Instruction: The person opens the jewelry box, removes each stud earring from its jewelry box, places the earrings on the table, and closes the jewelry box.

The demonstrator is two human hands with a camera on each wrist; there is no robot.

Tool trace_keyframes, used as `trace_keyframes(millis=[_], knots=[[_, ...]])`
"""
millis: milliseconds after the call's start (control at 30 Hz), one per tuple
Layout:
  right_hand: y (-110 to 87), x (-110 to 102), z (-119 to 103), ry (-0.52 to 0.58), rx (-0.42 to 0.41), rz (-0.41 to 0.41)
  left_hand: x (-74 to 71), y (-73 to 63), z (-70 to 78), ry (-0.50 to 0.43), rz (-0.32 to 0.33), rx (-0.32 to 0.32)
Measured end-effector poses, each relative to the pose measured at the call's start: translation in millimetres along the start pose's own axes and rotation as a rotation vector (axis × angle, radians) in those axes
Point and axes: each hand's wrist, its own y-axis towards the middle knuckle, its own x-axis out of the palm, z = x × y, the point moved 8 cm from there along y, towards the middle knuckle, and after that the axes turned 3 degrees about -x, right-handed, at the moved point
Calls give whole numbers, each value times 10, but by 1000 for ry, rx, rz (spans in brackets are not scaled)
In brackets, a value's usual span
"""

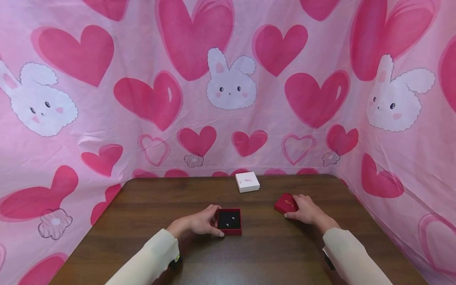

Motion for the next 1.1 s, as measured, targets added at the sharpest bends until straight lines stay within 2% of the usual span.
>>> trace_keyframes(millis=[533,1100], knots=[[-17,-32,-28,21,-5,-11,3,10,-5,-4,9,2],[-52,-135,-110,-60,-27,23,5,2,0,-21,5,7]])
